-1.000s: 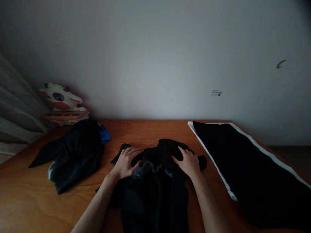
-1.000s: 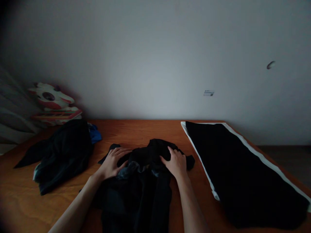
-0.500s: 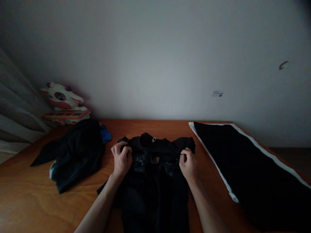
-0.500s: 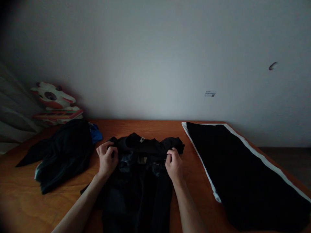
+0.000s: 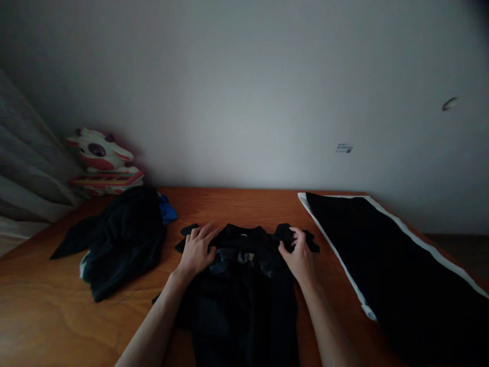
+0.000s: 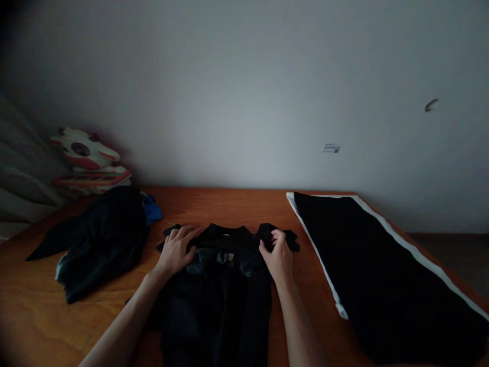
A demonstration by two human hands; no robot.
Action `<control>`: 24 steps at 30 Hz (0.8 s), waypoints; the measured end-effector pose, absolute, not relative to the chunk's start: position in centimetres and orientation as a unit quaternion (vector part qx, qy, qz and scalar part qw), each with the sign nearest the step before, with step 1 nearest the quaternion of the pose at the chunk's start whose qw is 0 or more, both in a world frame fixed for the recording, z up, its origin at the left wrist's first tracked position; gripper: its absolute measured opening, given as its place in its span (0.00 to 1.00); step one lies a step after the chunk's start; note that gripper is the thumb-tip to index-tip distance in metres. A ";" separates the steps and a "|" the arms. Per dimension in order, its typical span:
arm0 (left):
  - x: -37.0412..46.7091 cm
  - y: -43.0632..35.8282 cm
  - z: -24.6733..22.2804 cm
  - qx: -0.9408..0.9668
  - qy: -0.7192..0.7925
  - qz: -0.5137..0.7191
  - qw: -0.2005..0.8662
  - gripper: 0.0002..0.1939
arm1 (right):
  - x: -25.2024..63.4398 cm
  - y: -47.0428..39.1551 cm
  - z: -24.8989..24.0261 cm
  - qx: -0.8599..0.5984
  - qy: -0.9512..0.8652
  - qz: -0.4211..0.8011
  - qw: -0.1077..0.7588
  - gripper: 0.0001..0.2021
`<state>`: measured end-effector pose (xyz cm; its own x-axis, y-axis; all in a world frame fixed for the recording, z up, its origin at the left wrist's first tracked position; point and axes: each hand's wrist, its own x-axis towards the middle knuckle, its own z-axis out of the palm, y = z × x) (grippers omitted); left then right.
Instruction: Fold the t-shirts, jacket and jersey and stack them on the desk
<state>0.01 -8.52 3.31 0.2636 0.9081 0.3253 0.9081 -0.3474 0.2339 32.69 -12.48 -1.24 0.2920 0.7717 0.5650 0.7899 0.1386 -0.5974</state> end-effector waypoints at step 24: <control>-2.2 -8.5 3.2 0.739 0.511 0.426 -0.103 0.09 | 33.6 -13.6 1.4 -0.615 -0.556 -0.181 0.529 0.11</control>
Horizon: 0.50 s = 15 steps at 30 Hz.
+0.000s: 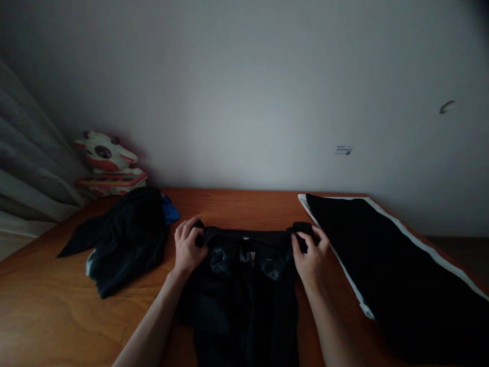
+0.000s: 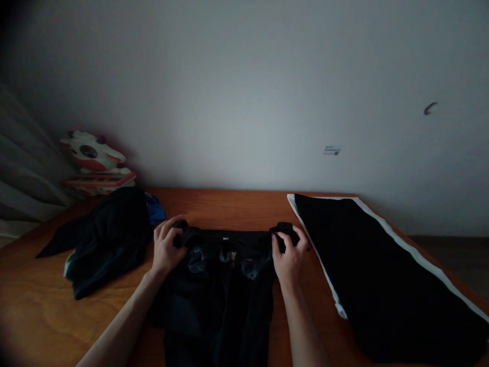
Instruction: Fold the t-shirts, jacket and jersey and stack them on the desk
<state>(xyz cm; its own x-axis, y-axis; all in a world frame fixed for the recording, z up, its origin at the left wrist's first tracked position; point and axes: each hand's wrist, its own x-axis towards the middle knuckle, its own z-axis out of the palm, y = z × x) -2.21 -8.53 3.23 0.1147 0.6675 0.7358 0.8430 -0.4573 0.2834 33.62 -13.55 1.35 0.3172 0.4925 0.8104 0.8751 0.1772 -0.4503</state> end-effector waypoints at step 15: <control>-7.0 -10.6 10.8 -0.857 -0.391 -0.336 -0.002 0.18 | 38.4 -16.9 6.1 -0.513 -0.727 -0.135 0.436 0.14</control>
<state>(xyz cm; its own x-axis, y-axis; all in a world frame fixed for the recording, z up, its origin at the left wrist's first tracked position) -7.00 -10.58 10.84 0.4677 0.6718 0.5744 0.6685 -0.6940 0.2674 38.36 -16.94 6.05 -0.0947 0.6281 0.7724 0.8633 0.4381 -0.2504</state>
